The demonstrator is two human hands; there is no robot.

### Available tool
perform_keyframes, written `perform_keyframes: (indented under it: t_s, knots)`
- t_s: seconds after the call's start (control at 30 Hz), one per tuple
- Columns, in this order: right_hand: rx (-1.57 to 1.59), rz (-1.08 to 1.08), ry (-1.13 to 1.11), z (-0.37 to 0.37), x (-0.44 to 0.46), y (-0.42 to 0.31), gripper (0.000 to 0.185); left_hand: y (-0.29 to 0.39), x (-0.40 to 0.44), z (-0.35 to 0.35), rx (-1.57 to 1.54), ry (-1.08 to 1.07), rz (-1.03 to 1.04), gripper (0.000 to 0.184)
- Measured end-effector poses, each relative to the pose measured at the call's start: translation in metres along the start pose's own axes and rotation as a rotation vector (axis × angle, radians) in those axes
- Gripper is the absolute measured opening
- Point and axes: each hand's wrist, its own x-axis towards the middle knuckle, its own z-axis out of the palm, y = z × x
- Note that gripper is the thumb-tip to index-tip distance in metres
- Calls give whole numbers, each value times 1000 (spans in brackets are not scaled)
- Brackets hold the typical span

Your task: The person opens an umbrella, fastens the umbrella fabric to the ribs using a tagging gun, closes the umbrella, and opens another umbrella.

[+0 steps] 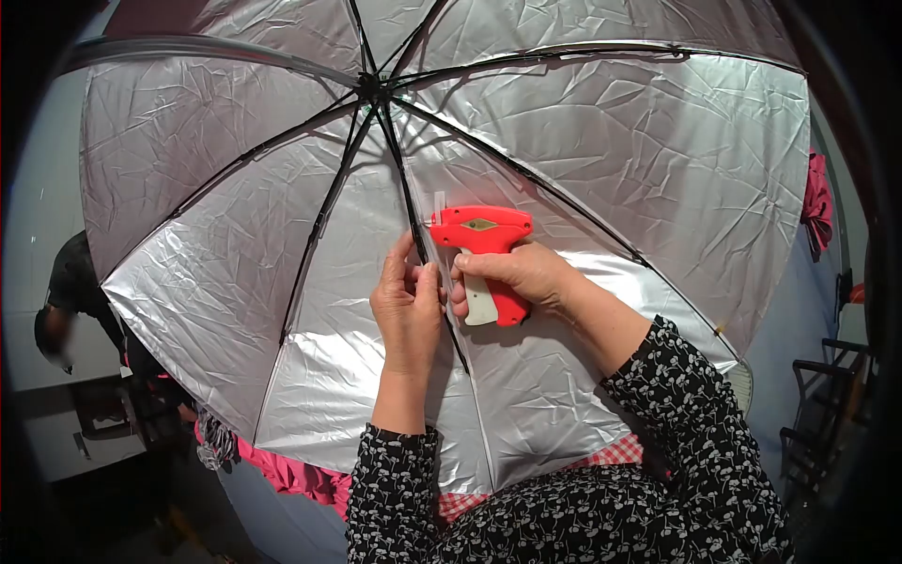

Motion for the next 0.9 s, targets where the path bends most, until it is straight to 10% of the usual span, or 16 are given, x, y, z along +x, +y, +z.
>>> perform_keyframes:
  t_s: [0.9]
  knots:
    - [-145, 130, 67, 0, 8, -11, 23, 7, -2, 5, -40, -39, 1, 39]
